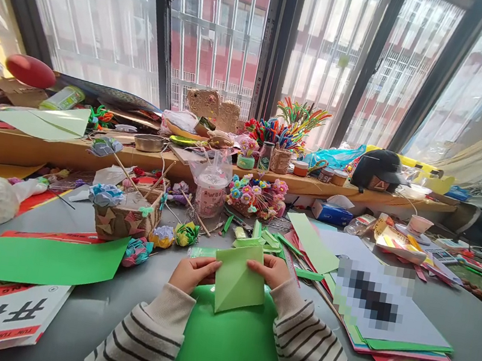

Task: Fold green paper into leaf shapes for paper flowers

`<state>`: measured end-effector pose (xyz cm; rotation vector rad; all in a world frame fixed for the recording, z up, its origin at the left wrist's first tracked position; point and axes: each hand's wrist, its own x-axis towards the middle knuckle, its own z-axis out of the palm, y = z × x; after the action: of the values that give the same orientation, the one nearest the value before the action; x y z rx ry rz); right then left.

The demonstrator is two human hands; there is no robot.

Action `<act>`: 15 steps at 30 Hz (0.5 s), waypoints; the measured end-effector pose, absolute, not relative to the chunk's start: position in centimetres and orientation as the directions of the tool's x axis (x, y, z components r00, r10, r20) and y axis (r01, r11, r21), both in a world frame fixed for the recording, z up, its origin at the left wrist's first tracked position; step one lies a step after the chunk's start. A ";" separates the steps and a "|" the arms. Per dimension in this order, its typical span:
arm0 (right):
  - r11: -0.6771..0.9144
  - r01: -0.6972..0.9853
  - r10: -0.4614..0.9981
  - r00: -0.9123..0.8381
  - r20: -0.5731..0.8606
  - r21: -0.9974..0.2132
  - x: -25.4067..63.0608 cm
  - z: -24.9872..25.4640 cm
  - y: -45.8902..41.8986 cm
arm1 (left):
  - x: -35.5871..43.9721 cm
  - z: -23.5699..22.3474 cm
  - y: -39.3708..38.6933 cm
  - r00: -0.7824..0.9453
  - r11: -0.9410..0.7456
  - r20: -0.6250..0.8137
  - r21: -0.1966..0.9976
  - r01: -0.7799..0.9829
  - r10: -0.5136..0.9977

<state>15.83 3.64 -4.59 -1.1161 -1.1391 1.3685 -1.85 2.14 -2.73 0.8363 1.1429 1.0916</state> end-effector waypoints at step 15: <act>-0.159 -0.107 0.986 0.042 -0.164 -0.982 16.4 -3.9 3.5 | -1.9 -2.7 2.3 0.036 0.280 -0.279 0.934 -0.222 0.960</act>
<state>16.41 3.53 -3.92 -1.2725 -1.0139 1.3355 -1.93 2.28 -2.65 0.8397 1.1610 1.0948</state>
